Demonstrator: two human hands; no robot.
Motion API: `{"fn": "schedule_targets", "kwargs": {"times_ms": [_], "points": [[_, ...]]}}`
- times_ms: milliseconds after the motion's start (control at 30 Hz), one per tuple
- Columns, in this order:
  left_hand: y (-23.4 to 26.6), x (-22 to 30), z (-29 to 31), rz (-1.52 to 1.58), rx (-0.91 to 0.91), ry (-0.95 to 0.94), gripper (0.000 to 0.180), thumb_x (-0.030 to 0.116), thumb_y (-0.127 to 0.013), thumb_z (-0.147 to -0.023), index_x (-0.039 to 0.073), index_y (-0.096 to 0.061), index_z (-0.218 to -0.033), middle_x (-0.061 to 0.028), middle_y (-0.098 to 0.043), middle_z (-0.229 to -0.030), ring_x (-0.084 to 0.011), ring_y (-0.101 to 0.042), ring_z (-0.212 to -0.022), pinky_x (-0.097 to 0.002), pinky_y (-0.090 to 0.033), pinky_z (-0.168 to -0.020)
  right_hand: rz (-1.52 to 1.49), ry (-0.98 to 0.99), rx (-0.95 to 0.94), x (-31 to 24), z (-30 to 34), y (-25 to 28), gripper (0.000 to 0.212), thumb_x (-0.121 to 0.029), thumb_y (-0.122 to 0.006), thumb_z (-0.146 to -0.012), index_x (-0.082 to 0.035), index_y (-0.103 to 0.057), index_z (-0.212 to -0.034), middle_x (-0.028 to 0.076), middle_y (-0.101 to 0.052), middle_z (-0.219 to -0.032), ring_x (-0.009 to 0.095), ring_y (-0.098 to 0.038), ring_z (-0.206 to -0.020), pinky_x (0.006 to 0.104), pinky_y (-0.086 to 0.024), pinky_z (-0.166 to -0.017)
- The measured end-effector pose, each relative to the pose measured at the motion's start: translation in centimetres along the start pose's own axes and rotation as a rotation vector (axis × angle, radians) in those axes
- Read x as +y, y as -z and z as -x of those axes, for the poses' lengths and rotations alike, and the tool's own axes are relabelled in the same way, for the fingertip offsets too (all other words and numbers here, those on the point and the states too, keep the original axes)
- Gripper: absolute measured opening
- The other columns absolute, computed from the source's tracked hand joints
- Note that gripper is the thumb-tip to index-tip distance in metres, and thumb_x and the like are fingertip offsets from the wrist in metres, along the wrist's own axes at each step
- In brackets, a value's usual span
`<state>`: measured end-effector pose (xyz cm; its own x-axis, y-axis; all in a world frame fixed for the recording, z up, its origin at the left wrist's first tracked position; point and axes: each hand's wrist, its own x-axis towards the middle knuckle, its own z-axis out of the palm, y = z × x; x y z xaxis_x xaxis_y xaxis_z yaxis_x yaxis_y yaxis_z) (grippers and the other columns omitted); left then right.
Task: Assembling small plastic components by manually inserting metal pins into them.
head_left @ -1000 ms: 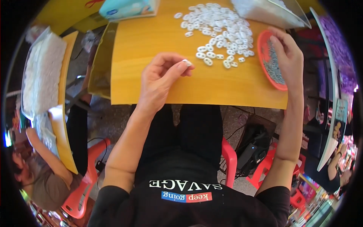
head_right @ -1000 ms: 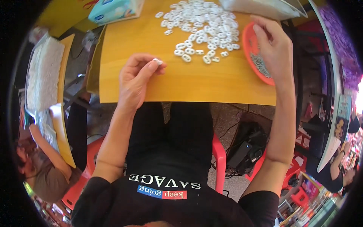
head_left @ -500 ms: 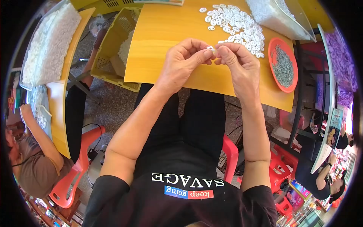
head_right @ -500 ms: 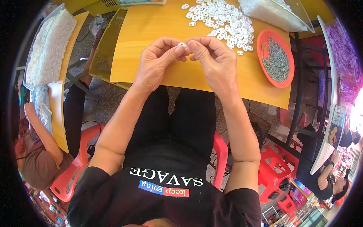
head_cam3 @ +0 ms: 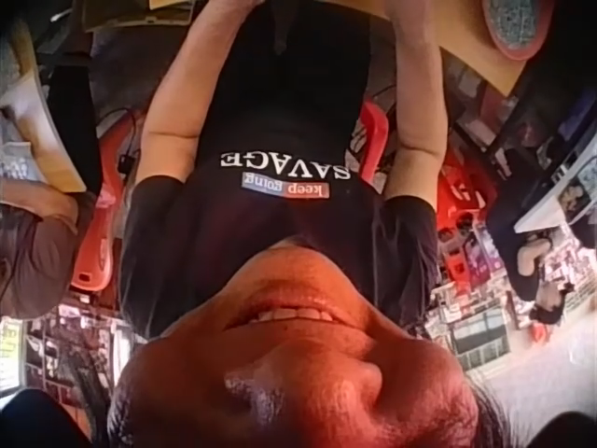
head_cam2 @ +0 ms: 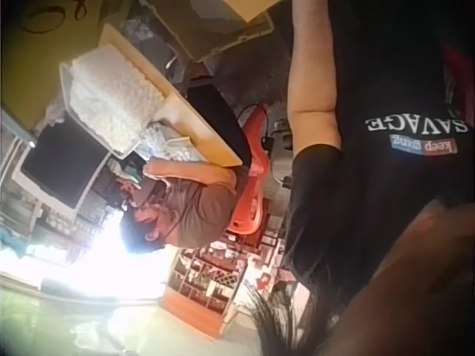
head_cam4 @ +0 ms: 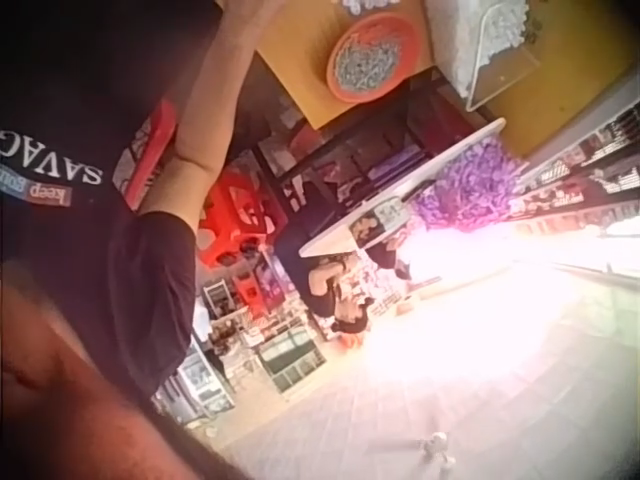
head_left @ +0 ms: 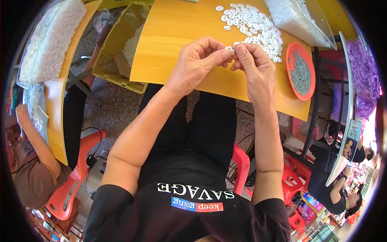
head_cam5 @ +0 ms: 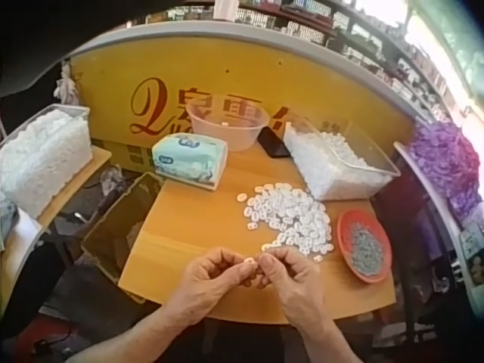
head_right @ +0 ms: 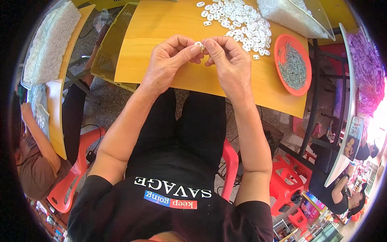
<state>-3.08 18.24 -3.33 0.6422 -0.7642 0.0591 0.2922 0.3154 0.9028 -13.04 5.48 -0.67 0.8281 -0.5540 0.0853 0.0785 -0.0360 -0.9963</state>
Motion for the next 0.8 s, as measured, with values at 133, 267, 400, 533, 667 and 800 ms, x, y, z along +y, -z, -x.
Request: {"fn": "schedule_targets", "kwargs": {"times_ms": [133, 267, 400, 533, 667, 800], "points": [[0.0, 0.0, 0.0, 0.012, -0.008, -0.011, 0.021, 0.018, -0.068, -0.094, -0.002, -0.063, -0.097, -0.004, -0.066, -0.086, -0.0086, -0.06, -0.08, -0.0221, -0.049, -0.074, -0.039, -0.018, 0.008, 0.1, 0.0, -0.1, 0.021, -0.019, -0.065, -0.096, 0.002, -0.065, -0.1, 0.005, -0.066, -0.086, 0.009, -0.059, -0.07, 0.0225, -0.05, -0.063], [0.0, -0.2, 0.0, 0.003, -0.012, -0.024, 0.02, 0.017, -0.067, -0.094, -0.002, -0.063, -0.097, -0.0038, -0.066, -0.086, -0.0086, -0.06, -0.08, -0.0222, -0.049, -0.074, -0.028, -0.023, 0.012, -0.2, 0.1, -0.2, 0.021, -0.018, -0.064, -0.096, 0.002, -0.064, -0.101, 0.005, -0.066, -0.086, 0.009, -0.06, -0.072, 0.0238, -0.052, -0.065], [0.1, -0.3, 0.0, 0.004, -0.007, -0.022, 0.019, 0.017, -0.067, -0.094, -0.002, -0.063, -0.098, -0.0033, -0.065, -0.085, -0.0085, -0.06, -0.08, -0.0223, -0.049, -0.074, -0.023, -0.015, 0.013, -0.2, 0.0, -0.3, 0.021, -0.018, -0.064, -0.096, 0.002, -0.064, -0.101, 0.005, -0.066, -0.086, 0.01, -0.061, -0.073, 0.0246, -0.053, -0.065], [0.0, -0.4, -0.1, -0.01, 0.006, -0.033, 0.019, 0.017, -0.067, -0.094, -0.002, -0.063, -0.097, -0.0028, -0.064, -0.085, -0.0082, -0.06, -0.079, -0.0219, -0.049, -0.073, 0.062, 0.041, 0.042, -0.2, 0.0, -0.7, 0.021, -0.018, -0.065, -0.095, 0.003, -0.064, -0.099, 0.005, -0.067, -0.085, 0.009, -0.062, -0.073, 0.0236, -0.052, -0.064], [0.1, -0.4, 0.0, -0.026, 0.008, -0.039, 0.019, 0.017, -0.067, -0.094, -0.001, -0.063, -0.097, -0.0026, -0.064, -0.084, -0.0081, -0.06, -0.079, -0.0217, -0.049, -0.072, 0.169, 0.085, 0.068, -0.3, 0.3, -1.0, 0.018, -0.015, -0.066, -0.095, 0.002, -0.065, -0.098, 0.005, -0.067, -0.085, 0.009, -0.062, -0.072, 0.0228, -0.051, -0.063], [0.3, -0.4, 0.1, -0.042, 0.007, -0.014, 0.017, 0.015, -0.067, -0.094, -0.001, -0.063, -0.098, -0.004, -0.066, -0.086, -0.0094, -0.062, -0.081, -0.023, -0.05, -0.075, 0.286, 0.138, 0.068, -0.3, 0.2, -1.1, 0.014, -0.012, -0.066, -0.095, 0.002, -0.064, -0.096, 0.004, -0.066, -0.082, 0.009, -0.062, -0.07, 0.0226, -0.051, -0.063]]}}
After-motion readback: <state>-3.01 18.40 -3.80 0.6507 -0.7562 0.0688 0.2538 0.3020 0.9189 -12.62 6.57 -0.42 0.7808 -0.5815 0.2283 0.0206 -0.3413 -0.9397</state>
